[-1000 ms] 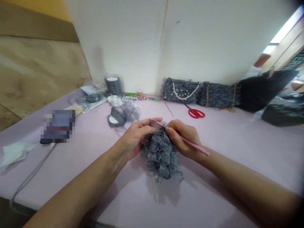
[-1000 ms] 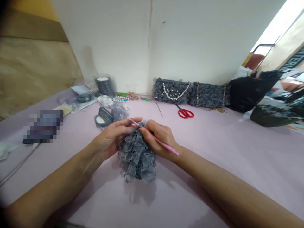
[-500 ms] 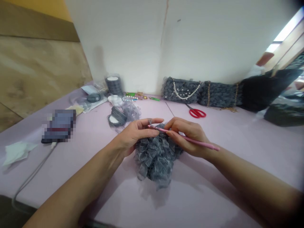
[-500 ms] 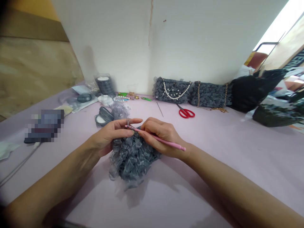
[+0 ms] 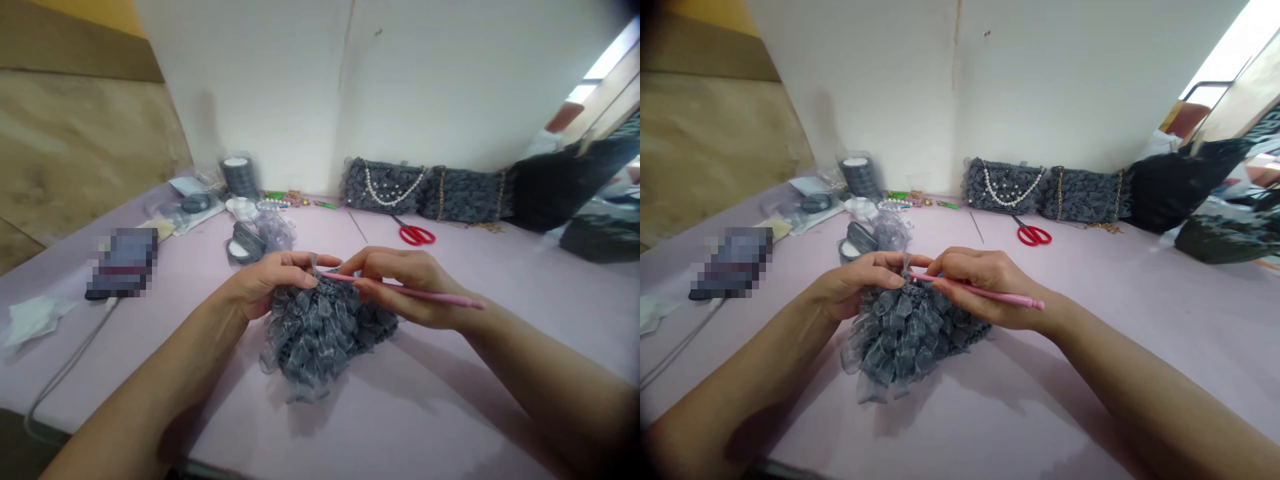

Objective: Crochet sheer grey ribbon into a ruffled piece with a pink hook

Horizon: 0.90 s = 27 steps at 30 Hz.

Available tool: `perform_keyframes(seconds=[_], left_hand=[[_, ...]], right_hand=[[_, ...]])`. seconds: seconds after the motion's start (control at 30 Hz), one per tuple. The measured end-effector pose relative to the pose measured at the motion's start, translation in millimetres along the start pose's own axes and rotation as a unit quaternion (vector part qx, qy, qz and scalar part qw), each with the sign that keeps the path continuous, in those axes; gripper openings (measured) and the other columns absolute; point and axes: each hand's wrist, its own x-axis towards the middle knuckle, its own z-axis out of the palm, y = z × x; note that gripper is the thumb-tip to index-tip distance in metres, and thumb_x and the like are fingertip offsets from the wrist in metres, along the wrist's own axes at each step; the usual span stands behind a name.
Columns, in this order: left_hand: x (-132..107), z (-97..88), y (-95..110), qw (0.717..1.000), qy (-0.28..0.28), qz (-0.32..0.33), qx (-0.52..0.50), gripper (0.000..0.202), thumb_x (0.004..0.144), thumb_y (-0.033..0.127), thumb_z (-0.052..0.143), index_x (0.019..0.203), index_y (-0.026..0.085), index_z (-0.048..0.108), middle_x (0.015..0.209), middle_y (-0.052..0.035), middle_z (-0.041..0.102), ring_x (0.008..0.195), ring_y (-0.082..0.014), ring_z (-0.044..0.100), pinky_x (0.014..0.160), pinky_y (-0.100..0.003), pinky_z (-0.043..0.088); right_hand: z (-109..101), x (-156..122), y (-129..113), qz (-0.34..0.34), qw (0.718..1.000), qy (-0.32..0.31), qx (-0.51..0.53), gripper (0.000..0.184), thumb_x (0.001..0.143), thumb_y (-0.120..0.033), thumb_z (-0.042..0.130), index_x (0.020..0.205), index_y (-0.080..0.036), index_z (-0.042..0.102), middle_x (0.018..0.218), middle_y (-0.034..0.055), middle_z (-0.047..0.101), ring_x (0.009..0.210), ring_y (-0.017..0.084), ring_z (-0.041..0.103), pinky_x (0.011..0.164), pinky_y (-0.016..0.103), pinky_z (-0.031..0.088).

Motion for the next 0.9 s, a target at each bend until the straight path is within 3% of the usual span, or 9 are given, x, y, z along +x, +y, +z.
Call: perform_keyframes(seconds=[0.2, 0.33, 0.43, 0.57, 0.7, 0.83, 0.9], left_hand=[[-3.6, -4.1, 1.8, 1.000, -0.017, -0.005, 0.013, 0.052, 0.063, 0.016, 0.071, 0.115, 0.013, 0.068, 0.090, -0.0096, 0.072, 0.073, -0.0172, 0.065, 0.068, -0.028, 0.051], [-4.9, 1.1, 3.6, 1.000, -0.013, -0.002, 0.017, 0.044, 0.062, 0.015, 0.072, 0.105, 0.013, 0.072, 0.083, -0.0072, 0.071, 0.069, -0.0151, 0.063, 0.065, -0.025, 0.049], [-2.0, 12.9, -1.0, 0.999, 0.011, 0.029, 0.025, 0.032, 0.065, 0.014, 0.075, 0.097, 0.013, 0.073, 0.081, -0.0044, 0.071, 0.069, -0.0113, 0.062, 0.065, -0.021, 0.046], [7.3, 33.1, -17.2, 0.996, 0.053, 0.071, 0.007, 0.022, 0.069, 0.018, 0.077, 0.090, 0.013, 0.072, 0.079, -0.0025, 0.070, 0.072, -0.0109, 0.062, 0.070, -0.022, 0.045], [13.5, 44.6, -28.5, 0.981, 0.113, 0.134, 0.085, 0.022, 0.069, 0.021, 0.077, 0.088, 0.011, 0.070, 0.082, -0.0030, 0.068, 0.079, -0.0138, 0.061, 0.075, -0.025, 0.045], [14.1, 46.3, -27.6, 0.949, 0.143, 0.201, 0.196, 0.033, 0.077, 0.026, 0.071, 0.106, 0.011, 0.067, 0.102, -0.0075, 0.068, 0.097, -0.0195, 0.060, 0.086, -0.031, 0.045], [13.6, 46.3, -26.1, 0.936, 0.156, 0.206, 0.239, 0.034, 0.079, 0.028, 0.069, 0.108, 0.010, 0.066, 0.103, -0.0093, 0.068, 0.097, -0.0213, 0.060, 0.086, -0.033, 0.045]], right_hand=[[-3.9, 0.2, -1.4, 0.095, 0.991, -0.009, 0.096, 0.016, 0.095, -0.025, 0.051, 0.097, -0.018, 0.065, 0.076, 0.0012, 0.066, 0.059, 0.008, 0.057, 0.052, 0.020, 0.040], [-2.2, 1.7, 0.7, 0.123, 0.977, -0.011, 0.175, 0.021, 0.096, -0.029, 0.050, 0.086, -0.019, 0.066, 0.071, 0.0011, 0.065, 0.059, 0.010, 0.054, 0.051, 0.023, 0.039], [12.1, 2.8, 1.9, 0.125, 0.964, 0.048, 0.228, 0.028, 0.096, -0.031, 0.050, 0.072, -0.019, 0.058, 0.073, 0.0018, 0.064, 0.066, 0.012, 0.057, 0.056, 0.025, 0.041], [34.4, 3.7, 4.7, 0.087, 0.974, 0.164, 0.128, 0.027, 0.095, -0.025, 0.050, 0.069, -0.018, 0.048, 0.080, 0.0024, 0.059, 0.069, 0.011, 0.052, 0.060, 0.024, 0.040], [35.0, 4.9, 4.7, 0.035, 0.986, 0.164, 0.020, 0.019, 0.093, -0.021, 0.053, 0.074, -0.018, 0.052, 0.078, 0.0025, 0.057, 0.071, 0.011, 0.053, 0.063, 0.024, 0.042], [23.9, 7.8, -8.2, 0.123, 0.982, 0.141, -0.011, 0.027, 0.094, -0.026, 0.052, 0.068, -0.017, 0.051, 0.061, -0.0024, 0.050, 0.054, 0.007, 0.042, 0.050, 0.022, 0.033], [20.9, 9.2, -15.3, 0.179, 0.976, 0.126, 0.012, 0.032, 0.094, -0.031, 0.052, 0.066, -0.018, 0.047, 0.055, -0.0046, 0.044, 0.048, 0.006, 0.037, 0.045, 0.022, 0.028]])
